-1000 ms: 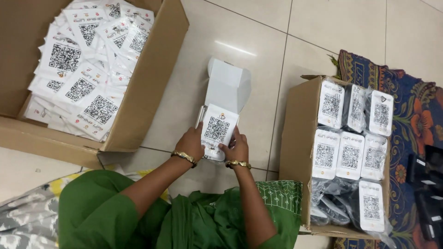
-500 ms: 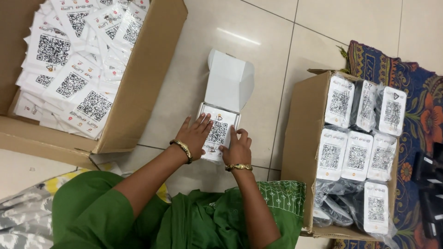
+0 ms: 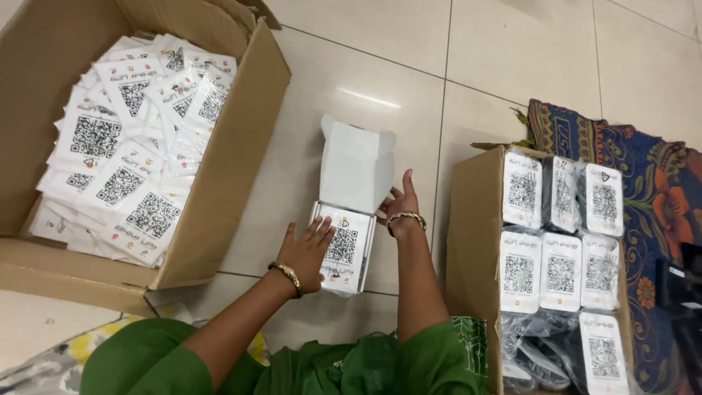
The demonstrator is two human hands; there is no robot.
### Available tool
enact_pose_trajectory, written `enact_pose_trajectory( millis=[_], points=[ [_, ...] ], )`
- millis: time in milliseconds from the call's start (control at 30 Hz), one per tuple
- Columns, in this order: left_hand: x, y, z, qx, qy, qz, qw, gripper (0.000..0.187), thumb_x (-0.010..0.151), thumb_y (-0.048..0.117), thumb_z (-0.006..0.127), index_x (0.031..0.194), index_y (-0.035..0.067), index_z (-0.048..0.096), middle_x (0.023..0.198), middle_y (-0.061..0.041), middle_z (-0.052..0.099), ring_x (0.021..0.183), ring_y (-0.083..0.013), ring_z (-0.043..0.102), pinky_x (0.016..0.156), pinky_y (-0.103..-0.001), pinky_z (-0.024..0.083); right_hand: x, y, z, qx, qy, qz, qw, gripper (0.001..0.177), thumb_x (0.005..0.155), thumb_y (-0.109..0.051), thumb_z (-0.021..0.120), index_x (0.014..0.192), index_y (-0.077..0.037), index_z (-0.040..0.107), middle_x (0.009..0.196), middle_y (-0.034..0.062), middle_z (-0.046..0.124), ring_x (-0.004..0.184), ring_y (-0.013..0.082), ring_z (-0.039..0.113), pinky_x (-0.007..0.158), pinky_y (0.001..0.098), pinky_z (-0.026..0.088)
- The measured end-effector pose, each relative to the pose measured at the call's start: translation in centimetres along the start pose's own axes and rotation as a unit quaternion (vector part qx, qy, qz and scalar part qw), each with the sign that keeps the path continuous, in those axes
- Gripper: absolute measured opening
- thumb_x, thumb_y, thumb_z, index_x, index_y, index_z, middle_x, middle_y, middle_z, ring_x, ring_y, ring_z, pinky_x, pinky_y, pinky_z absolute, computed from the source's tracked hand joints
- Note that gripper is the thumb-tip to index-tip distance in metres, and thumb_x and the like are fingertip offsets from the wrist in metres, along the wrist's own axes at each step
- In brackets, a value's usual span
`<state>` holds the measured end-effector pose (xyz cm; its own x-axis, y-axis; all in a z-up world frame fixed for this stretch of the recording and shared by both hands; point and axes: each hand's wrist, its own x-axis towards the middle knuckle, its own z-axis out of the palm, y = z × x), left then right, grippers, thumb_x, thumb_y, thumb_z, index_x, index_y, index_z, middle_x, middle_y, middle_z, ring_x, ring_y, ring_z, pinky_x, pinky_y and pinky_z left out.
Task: The person packs individual QR code labels into small white boxes and places these boxes into larger shipping boxes.
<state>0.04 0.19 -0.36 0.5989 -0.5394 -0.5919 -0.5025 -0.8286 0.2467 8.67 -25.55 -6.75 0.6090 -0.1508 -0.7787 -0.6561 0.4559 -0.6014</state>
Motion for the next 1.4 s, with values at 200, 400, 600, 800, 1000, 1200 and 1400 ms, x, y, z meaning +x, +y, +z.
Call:
enact_pose_trajectory(
  millis=[200, 400, 600, 800, 1000, 1200, 1400],
  points=[
    [0.4, -1.3, 0.6, -0.093, 0.076, 0.029, 0.992, 0.088, 0.076, 0.028, 0.080, 0.152, 0.020, 0.036, 0.166, -0.008, 0.018, 0.154, -0.0238, 0.013, 0.123, -0.058, 0.010, -5.3, -1.3, -0.9, -0.159, -0.032, -0.136, 0.977, 0.100, 0.079, -0.073, 0.055, 0.160, -0.019, 0.031, 0.151, 0.0064, 0.046, 0.135, 0.0284, 0.045, 0.108, 0.0560, 0.033],
    [-0.7, -6.8, -0.4, -0.384, 0.288, -0.112, 0.870, 0.060, 0.076, 0.020, 0.082, 0.128, 0.011, 0.052, 0.130, -0.011, 0.063, 0.110, -0.0265, 0.070, 0.093, -0.038, 0.057, -2.8, 4.6, -6.7, -0.138, -0.131, -0.241, 0.952, 0.098, 0.071, -0.019, 0.076, 0.157, -0.021, 0.029, 0.151, 0.0070, 0.043, 0.136, 0.0276, 0.043, 0.104, 0.0510, 0.045],
    [3.8, -7.5, -4.5, -0.485, 0.105, 0.039, 0.867, 0.129, 0.059, 0.008, 0.086, 0.163, 0.030, 0.013, 0.160, -0.013, 0.036, 0.124, -0.0329, 0.063, 0.096, -0.042, 0.057, -6.9, 4.6, -6.1, -0.228, -0.178, -0.294, 0.911, 0.099, 0.067, 0.001, 0.074, 0.157, -0.015, 0.034, 0.136, 0.0072, 0.053, 0.126, 0.0249, 0.053, 0.093, 0.0452, 0.060],
    [3.7, -7.6, -5.2, -0.415, 0.030, 0.023, 0.909, 0.137, 0.050, 0.009, 0.094, 0.161, 0.028, 0.014, 0.160, -0.014, 0.041, 0.128, -0.0308, 0.063, 0.099, -0.044, 0.057, -7.9, 4.4, -5.6, -0.261, -0.172, -0.282, 0.907, 0.097, 0.064, -0.001, 0.081, 0.149, -0.015, 0.038, 0.127, 0.0045, 0.057, 0.118, 0.0233, 0.057, 0.086, 0.0459, 0.062],
    [3.0, -6.3, -4.3, -0.399, 0.051, 0.028, 0.915, 0.139, 0.048, 0.010, 0.098, 0.157, 0.027, 0.014, 0.157, -0.015, 0.043, 0.126, -0.0328, 0.062, 0.100, -0.043, 0.055, -7.8, 5.2, -6.1, -0.338, -0.173, -0.327, 0.866, 0.107, 0.057, -0.004, 0.091, 0.149, -0.016, 0.036, 0.133, 0.0050, 0.057, 0.126, 0.0220, 0.055, 0.101, 0.0430, 0.054],
    [2.0, -6.0, -2.6, -0.400, 0.083, 0.079, 0.909, 0.120, 0.052, 0.009, 0.095, 0.148, 0.025, 0.024, 0.150, -0.013, 0.051, 0.121, -0.0326, 0.065, 0.092, -0.042, 0.060, -10.3, 5.4, -5.3, -0.378, -0.188, -0.335, 0.842, 0.112, 0.062, -0.011, 0.093, 0.155, -0.018, 0.032, 0.158, 0.0083, 0.045, 0.143, 0.0276, 0.046, 0.115, 0.0449, 0.044],
    [3.2, -7.1, 1.0, -0.316, 0.201, 0.171, 0.911, 0.094, 0.075, 0.006, 0.082, 0.149, 0.021, 0.025, 0.137, -0.018, 0.062, 0.112, -0.0326, 0.069, 0.087, -0.041, 0.061, -12.8, 6.2, -5.2, -0.490, -0.162, -0.369, 0.773, 0.110, 0.066, -0.012, 0.092, 0.156, -0.020, 0.029, 0.165, 0.0114, 0.036, 0.146, 0.0324, 0.044, 0.118, 0.0465, 0.040]
  ],
)
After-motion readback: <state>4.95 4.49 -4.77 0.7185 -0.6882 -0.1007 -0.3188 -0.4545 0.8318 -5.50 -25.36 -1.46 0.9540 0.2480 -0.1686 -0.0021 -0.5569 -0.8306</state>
